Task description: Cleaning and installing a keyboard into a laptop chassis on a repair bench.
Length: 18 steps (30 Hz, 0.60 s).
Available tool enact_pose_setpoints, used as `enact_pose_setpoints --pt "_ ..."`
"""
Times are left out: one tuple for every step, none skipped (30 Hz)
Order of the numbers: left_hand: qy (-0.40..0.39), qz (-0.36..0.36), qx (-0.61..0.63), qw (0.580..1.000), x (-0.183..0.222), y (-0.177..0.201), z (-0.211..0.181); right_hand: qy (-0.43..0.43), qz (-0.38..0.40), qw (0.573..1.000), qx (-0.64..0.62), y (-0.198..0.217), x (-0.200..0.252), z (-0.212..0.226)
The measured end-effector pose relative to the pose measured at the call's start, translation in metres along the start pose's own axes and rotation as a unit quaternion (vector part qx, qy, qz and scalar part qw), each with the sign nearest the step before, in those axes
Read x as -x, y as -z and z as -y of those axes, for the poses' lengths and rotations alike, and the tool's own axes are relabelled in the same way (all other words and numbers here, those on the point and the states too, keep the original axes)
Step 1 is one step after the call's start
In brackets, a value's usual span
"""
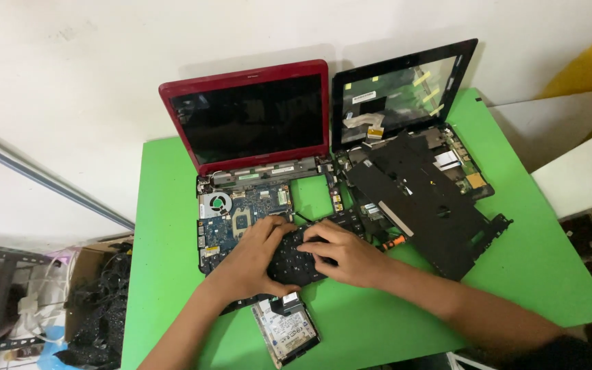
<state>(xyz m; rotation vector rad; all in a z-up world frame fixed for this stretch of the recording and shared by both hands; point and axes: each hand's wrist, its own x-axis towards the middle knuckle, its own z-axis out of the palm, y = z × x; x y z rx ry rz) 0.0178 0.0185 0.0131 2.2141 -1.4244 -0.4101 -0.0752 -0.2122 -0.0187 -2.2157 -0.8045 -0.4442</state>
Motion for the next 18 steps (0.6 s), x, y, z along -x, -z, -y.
enact_pose_setpoints --pt "-0.002 0.003 0.000 1.000 -0.0011 0.0021 -0.0004 -0.002 -0.003 1.000 0.000 0.0021 -0.0022 0.0012" --pt "-0.002 0.002 0.003 1.000 -0.0024 0.0038 -0.0006 -0.004 -0.004 1.000 0.001 0.0041 -0.0042 0.0020" --pt "0.000 0.004 0.009 1.000 -0.0007 0.0029 -0.0021 -0.009 -0.005 1.000 -0.003 0.0039 -0.0032 0.0055" --pt "0.001 0.011 0.012 1.000 0.0005 0.0020 -0.0030 -0.015 -0.007 1.000 -0.006 0.0028 -0.0022 0.0072" --pt "0.002 0.010 0.011 1.000 -0.0006 0.0030 -0.0030 -0.010 -0.008 1.000 0.001 0.0030 -0.0031 0.0071" --pt "0.004 0.010 0.010 1.000 -0.0015 0.0044 -0.0035 -0.004 -0.010 1.000 0.009 0.0037 -0.0040 0.0077" --pt "0.001 0.011 0.008 1.000 -0.0015 0.0039 -0.0033 -0.005 -0.013 1.000 0.011 0.0045 -0.0038 0.0075" --pt "0.002 0.012 0.005 1.000 -0.0011 0.0039 -0.0033 -0.002 -0.009 1.000 0.008 0.0055 -0.0038 0.0078" --pt "0.002 0.011 0.003 1.000 -0.0012 0.0039 -0.0034 0.002 -0.005 1.000 0.005 0.0071 -0.0041 0.0079" --pt "-0.001 0.012 0.001 1.000 -0.0028 0.0044 -0.0018 0.002 -0.007 1.000 0.008 0.0074 -0.0039 0.0057" --pt "0.003 0.016 0.008 1.000 -0.0024 0.0035 -0.0006 0.002 -0.002 1.000 0.015 0.0062 -0.0029 0.0043" --pt "0.007 0.021 0.016 1.000 -0.0020 0.0023 0.0011 0.003 0.004 1.000 0.022 0.0046 -0.0018 0.0025" --pt "0.008 0.024 0.017 1.000 -0.0020 0.0030 -0.0003 0.000 0.003 1.000 0.019 0.0062 -0.0026 0.0044" --pt "0.006 0.021 0.009 1.000 -0.0019 0.0037 -0.0016 0.003 0.005 1.000 0.028 0.0076 -0.0035 0.0061" --pt "0.004 0.016 0.000 1.000 -0.0021 0.0045 -0.0029 0.007 0.008 0.999 0.037 0.0098 -0.0048 0.0075" --pt "0.005 0.018 0.001 1.000 -0.0011 0.0033 -0.0022 0.006 0.008 0.999 0.036 0.0084 -0.0039 0.0074" --pt "0.005 0.017 0.002 1.000 -0.0011 0.0028 -0.0013 0.008 0.010 0.999 0.035 0.0082 -0.0039 0.0066" --pt "0.004 0.017 0.003 1.000 -0.0010 0.0024 -0.0006 0.010 0.012 0.999 0.035 0.0081 -0.0039 0.0061"
